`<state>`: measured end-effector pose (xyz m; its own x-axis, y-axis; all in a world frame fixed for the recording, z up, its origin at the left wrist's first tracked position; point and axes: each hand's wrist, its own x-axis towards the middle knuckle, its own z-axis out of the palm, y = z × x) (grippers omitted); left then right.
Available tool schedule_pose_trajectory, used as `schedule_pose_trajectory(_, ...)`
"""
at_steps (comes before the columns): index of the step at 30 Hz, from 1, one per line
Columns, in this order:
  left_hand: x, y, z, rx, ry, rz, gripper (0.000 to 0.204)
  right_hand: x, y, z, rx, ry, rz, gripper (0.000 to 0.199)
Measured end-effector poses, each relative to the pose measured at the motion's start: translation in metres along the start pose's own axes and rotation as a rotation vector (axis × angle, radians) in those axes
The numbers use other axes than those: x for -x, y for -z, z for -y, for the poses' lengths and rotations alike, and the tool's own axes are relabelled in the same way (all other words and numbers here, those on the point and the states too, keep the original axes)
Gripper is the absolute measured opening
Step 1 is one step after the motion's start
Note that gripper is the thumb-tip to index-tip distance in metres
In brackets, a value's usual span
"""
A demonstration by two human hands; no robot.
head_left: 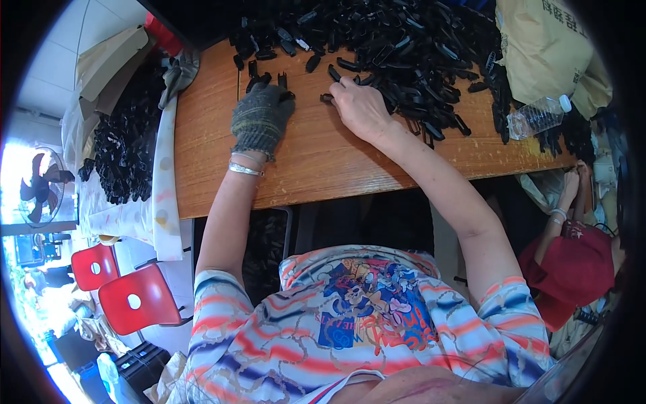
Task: Assembling or inspecting small black plastic components on a wooden workbench in a manufacturing environment.
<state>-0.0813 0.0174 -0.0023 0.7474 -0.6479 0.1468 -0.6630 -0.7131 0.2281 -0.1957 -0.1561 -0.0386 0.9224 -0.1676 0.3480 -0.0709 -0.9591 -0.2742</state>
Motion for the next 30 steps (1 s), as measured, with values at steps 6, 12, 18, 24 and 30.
schedule_pose_trajectory(6, 0.009, -0.003, 0.001, 0.108, 0.019, -0.009, 0.030, 0.007, 0.004, 0.011, -0.084, -0.011, 0.010, 0.007)
schedule_pose_trajectory(12, 0.018, -0.009, 0.011, 0.306, -0.023, -0.061, 0.028, 0.013, 0.008, 0.013, -0.134, 0.048, 0.035, 0.017)
schedule_pose_trajectory(18, 0.034, -0.003, 0.007, 0.792, 0.094, -0.046, 0.023, 0.022, 0.014, 0.015, -0.173, 0.079, 0.092, 0.020)
schedule_pose_trajectory(24, 0.050, 0.007, -0.009, 1.347, 0.260, 0.070, 0.026, 0.024, 0.034, 0.044, -0.662, -0.105, -0.140, 0.018)
schedule_pose_trajectory(30, 0.056, 0.011, -0.020, 1.359, 0.179, 0.049, 0.025, 0.026, 0.027, 0.054, -0.819, -0.105, -0.221, 0.018)
